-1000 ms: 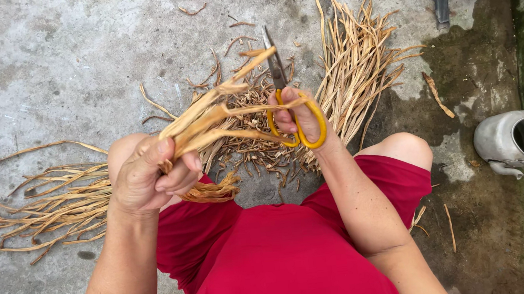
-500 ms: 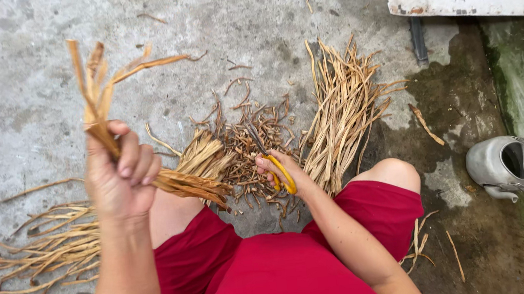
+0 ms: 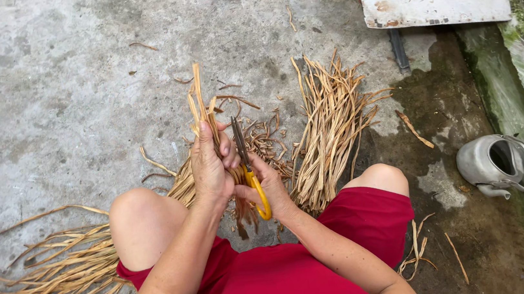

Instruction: The person sits on a low stool on wet concrete and trims dried palm-like leaves with yellow-handled scissors, cutting off darkened edge portions and dropping the trimmed-off pieces onto a pile between their feet while keeping the usable strips in bundles beside them.

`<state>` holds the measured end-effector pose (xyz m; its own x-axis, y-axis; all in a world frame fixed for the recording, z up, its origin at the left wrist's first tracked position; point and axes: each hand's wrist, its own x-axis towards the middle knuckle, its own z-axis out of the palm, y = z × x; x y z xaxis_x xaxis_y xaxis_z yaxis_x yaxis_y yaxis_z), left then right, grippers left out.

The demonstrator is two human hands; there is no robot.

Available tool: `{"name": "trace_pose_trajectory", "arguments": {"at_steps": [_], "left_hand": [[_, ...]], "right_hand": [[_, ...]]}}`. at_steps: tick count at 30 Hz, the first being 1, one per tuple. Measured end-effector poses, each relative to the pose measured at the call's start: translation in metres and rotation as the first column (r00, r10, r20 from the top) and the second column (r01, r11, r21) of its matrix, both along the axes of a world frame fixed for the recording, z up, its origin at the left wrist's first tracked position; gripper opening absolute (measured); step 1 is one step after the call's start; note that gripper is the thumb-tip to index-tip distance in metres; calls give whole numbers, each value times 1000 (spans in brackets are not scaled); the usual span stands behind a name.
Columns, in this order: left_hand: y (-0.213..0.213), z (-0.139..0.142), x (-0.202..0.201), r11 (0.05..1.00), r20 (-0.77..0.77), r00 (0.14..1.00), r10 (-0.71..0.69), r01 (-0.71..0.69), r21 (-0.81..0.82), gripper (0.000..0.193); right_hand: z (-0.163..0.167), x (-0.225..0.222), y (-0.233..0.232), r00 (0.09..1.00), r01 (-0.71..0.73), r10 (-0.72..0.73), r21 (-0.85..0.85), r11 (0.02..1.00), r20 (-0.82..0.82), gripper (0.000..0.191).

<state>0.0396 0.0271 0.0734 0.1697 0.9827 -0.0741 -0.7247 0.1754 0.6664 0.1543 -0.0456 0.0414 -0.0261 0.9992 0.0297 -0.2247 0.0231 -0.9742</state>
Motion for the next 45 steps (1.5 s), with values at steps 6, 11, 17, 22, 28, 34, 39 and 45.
{"name": "trace_pose_trajectory", "arguments": {"at_steps": [6, 11, 17, 22, 28, 34, 39, 45], "left_hand": [[12, -13, 4, 956, -435, 891, -134, 231, 180, 56], [-26, -37, 10, 759, -570, 634, -522, 651, 28, 89], [-59, -81, 17, 760, -517, 617, -593, 641, -106, 53], [-63, -105, -5, 638, -615, 431, -660, 753, -157, 48], [-63, -112, -18, 514, -437, 342, -831, 773, -372, 48], [-38, -101, -9, 553, -344, 435, -832, 697, -457, 39], [25, -81, 17, 665, -366, 556, -746, 598, -447, 25], [118, -32, 94, 743, -542, 535, -649, 598, -300, 11]], "right_hand": [[4, 26, 10, 998, 69, -68, -155, 986, 13, 32], [26, 64, 33, 966, 151, -184, -182, 972, -180, 33], [29, 107, 64, 926, 296, -338, -230, 927, -169, 34], [19, 152, 92, 863, 417, -458, -210, 884, -214, 24], [17, 197, 113, 858, 476, -503, -202, 856, -107, 18], [3, 236, 104, 860, 507, -444, -316, 802, 252, 23], [-8, 256, 87, 867, 471, -499, -352, 809, 14, 34], [6, 291, 57, 787, 562, -581, -149, 814, -209, 43]]}}
